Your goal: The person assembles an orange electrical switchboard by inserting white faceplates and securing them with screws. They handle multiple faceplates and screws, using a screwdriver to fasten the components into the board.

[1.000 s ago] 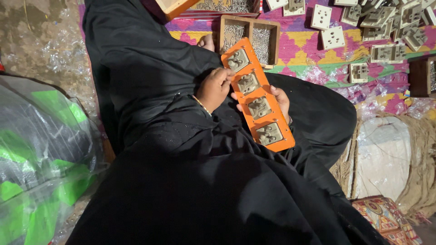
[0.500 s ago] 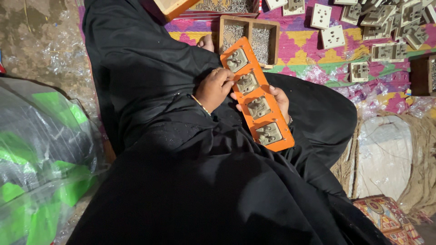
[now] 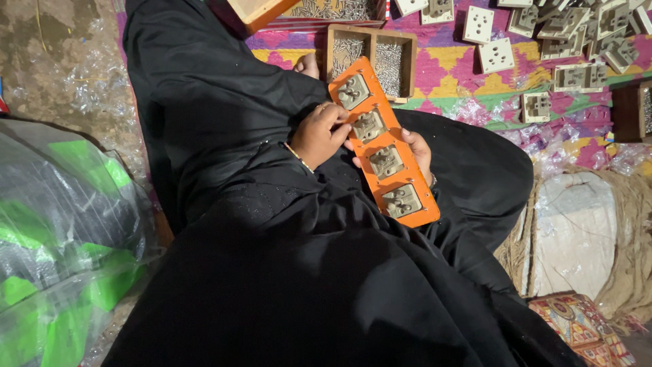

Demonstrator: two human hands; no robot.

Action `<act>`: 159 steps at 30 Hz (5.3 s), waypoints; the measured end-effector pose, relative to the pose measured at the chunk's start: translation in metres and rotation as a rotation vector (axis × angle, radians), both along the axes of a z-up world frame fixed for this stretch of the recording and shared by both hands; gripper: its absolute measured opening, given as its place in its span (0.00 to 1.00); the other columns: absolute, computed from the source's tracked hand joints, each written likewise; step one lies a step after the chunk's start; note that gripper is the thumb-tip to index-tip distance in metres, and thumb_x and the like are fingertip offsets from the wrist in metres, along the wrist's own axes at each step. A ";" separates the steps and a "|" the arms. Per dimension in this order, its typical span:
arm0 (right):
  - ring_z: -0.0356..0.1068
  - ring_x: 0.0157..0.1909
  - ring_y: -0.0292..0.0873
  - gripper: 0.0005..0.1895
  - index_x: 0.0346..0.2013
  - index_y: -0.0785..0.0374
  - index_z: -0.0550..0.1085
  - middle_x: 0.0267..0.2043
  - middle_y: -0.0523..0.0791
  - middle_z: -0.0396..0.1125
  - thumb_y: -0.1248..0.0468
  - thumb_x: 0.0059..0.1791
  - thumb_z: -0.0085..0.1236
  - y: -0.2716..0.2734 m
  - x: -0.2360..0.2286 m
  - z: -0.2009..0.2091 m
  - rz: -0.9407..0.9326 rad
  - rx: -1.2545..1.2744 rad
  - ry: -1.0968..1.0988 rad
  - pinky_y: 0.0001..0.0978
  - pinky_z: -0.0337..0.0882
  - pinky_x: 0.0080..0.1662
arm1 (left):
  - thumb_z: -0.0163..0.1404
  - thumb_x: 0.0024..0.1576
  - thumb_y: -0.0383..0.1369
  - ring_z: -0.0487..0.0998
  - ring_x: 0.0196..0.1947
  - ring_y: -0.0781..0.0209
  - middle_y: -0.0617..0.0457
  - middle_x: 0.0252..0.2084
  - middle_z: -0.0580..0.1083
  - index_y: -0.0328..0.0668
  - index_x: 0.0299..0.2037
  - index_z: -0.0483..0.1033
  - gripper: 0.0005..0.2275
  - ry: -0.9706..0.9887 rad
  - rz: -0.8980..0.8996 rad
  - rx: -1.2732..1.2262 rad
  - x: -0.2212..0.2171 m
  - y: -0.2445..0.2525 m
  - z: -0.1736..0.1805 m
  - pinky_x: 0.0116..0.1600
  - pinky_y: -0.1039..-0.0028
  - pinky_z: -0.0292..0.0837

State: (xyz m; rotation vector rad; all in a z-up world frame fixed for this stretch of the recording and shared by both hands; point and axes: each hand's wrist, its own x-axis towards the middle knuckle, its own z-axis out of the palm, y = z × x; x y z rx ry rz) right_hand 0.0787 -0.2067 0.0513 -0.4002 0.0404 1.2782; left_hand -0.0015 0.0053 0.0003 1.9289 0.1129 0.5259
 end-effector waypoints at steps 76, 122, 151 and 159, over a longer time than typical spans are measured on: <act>0.60 0.66 0.67 0.43 0.69 0.57 0.63 0.69 0.67 0.53 0.52 0.42 0.67 0.019 -0.058 0.045 0.157 -0.904 -1.874 0.51 0.62 0.64 | 0.54 0.62 0.30 0.73 0.31 0.74 0.61 0.32 0.76 0.40 0.37 0.76 0.03 0.359 -0.223 -0.795 -0.043 0.006 -0.011 0.38 0.82 0.66; 0.68 0.41 0.36 0.32 0.74 0.61 0.53 0.54 0.44 0.64 0.65 0.54 0.46 -0.016 0.067 -0.008 -0.606 -0.491 -0.438 0.28 0.73 0.37 | 0.49 0.52 0.31 0.77 0.45 0.51 0.51 0.37 0.78 0.45 0.33 0.80 0.06 0.170 -0.435 1.158 0.174 -0.003 -0.047 0.54 0.59 0.69; 0.69 0.50 0.40 0.35 0.77 0.58 0.50 0.59 0.48 0.64 0.59 0.56 0.44 -0.010 0.058 -0.004 -0.461 -0.323 -0.426 0.34 0.76 0.46 | 0.56 0.54 0.27 0.79 0.46 0.49 0.48 0.43 0.78 0.38 0.37 0.79 0.04 0.042 -0.155 0.215 0.134 -0.023 0.057 0.54 0.64 0.73; 0.71 0.51 0.42 0.36 0.76 0.61 0.52 0.62 0.48 0.63 0.59 0.54 0.49 -0.005 0.051 -0.008 -0.357 -0.167 -0.367 0.37 0.77 0.46 | 0.56 0.53 0.26 0.75 0.54 0.44 0.46 0.55 0.76 0.38 0.35 0.79 0.03 0.056 -0.132 0.318 0.120 -0.026 0.073 0.60 0.58 0.67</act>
